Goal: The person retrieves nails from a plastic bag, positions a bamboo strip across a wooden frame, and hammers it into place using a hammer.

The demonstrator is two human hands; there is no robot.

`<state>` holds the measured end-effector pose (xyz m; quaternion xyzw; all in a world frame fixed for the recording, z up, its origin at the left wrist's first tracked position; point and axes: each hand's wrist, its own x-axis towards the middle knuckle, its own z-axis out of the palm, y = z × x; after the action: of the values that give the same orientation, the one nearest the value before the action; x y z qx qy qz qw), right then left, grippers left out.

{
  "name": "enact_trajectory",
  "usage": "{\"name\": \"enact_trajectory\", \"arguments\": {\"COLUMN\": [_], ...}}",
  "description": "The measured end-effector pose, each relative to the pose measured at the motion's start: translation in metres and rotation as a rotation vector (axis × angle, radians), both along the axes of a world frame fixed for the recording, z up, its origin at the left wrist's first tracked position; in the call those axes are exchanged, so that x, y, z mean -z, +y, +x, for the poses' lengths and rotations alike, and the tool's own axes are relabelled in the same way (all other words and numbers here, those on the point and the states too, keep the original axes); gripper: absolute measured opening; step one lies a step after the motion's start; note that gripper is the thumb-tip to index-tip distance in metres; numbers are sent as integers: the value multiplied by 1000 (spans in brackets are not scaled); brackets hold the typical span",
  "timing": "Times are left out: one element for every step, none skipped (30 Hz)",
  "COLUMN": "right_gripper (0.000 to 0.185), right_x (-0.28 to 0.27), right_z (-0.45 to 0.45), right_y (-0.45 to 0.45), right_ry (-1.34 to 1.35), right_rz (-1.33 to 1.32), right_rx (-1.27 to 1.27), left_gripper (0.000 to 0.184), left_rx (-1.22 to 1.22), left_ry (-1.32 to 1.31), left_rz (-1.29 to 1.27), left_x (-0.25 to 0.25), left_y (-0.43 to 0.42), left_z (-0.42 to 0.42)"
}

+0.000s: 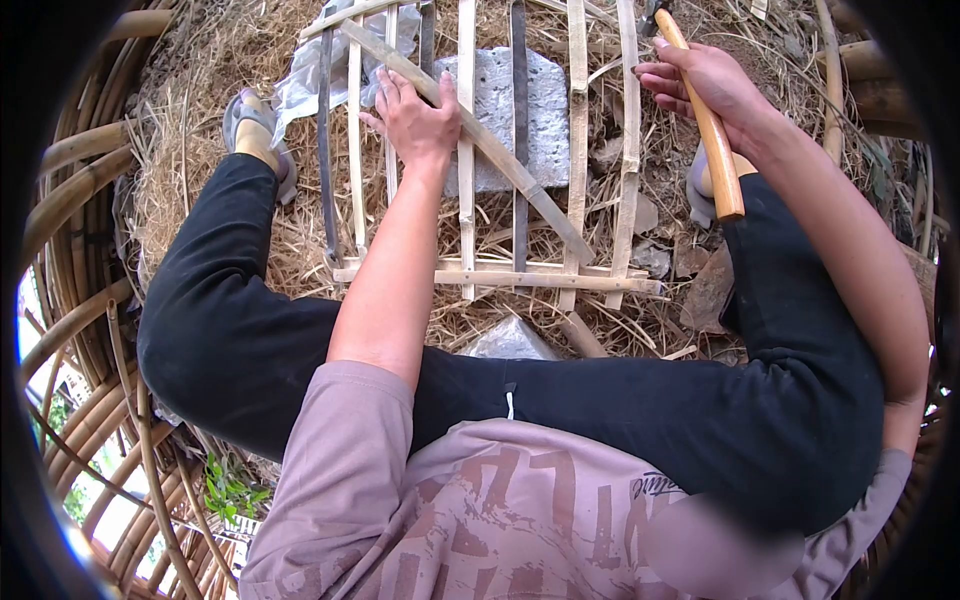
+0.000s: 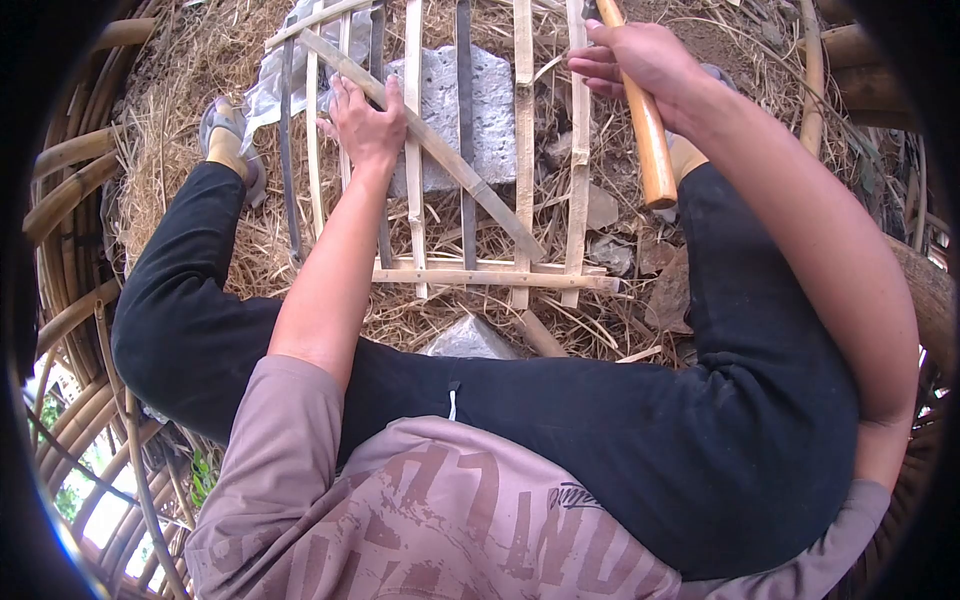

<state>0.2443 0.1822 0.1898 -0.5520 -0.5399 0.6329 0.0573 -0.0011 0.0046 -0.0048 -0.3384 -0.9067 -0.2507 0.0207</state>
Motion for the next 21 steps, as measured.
{"name": "enact_trajectory", "arguments": {"right_gripper": [32, 32, 31, 31, 31, 31, 30, 29, 28, 28, 27, 26, 26, 26, 25, 25, 25, 25, 25, 25, 25], "right_x": [1, 1, 2, 2, 2, 2, 2, 3, 3, 3, 3, 3, 3, 3, 3, 3, 3, 3, 3, 3, 3], "right_z": [0, 1, 1, 1, 1, 1, 1, 1, 1, 1, 0, 0, 0, 0, 0, 0, 0, 0, 0, 0, 0], "right_y": [0, 0, 0, 0, 0, 0, 0, 0, 0, 0, 0, 0, 0, 0, 0, 0, 1, 1, 1, 0, 0], "right_ry": [-1, -3, -4, -3, -2, -1, 0, 0, 1, -2, -4, -7, -6, -6, -5, -5, -5, -5, -6, -7, -9], "right_rz": [2, 3, 5, 5, 5, 6, 4, 2, 1, 2, 4, 6, 7, 8, 9, 7, 5, 2, 5, 8, 11], "right_rx": [-4, -9, -13, -13, -13, -13, -11, -8, -5, -3, -1, 2, 3, 4, 5, 5, 5, 5, 3, 1, -1], "left_gripper": [87, 86, 86, 86, 86, 86, 86, 86, 86, 86, 86, 85, 85, 84, 84, 84, 84, 84, 84, 85, 84], "left_rx": [0, 1, 1, 2, 2, 3, 4, 6, 9, 12, 15, 12, 9, 6, 6, 7, 7, 10, 13, 16, 13], "left_ry": [4, 7, 7, 6, 5, 4, 3, 2, 7, 12, 18, 17, 16, 15, 16, 18, 19, 12, 4, -3, -4], "left_rz": [4, 9, 8, 8, 7, 3, 0, -4, -3, -3, -2, 7, 15, 23, 19, 14, 9, 5, 2, -2, -1], "left_x": [-1, -1, -2, -3, -3, -3, -4, -4, -4, -2, -1, 0, 1, 1, 0, 0, -1, -2, -4, -5, -6], "left_y": [0, 0, 0, 0, 0, 0, 0, 0, 0, -1, -1, -1, -1, -1, -1, -1, -1, -1, -1, -1, -1], "left_z": [1, 1, 2, 2, 2, 2, 1, 1, 1, 0, -1, -1, -1, -1, -1, -1, -1, -1, 0, 1, 1]}}
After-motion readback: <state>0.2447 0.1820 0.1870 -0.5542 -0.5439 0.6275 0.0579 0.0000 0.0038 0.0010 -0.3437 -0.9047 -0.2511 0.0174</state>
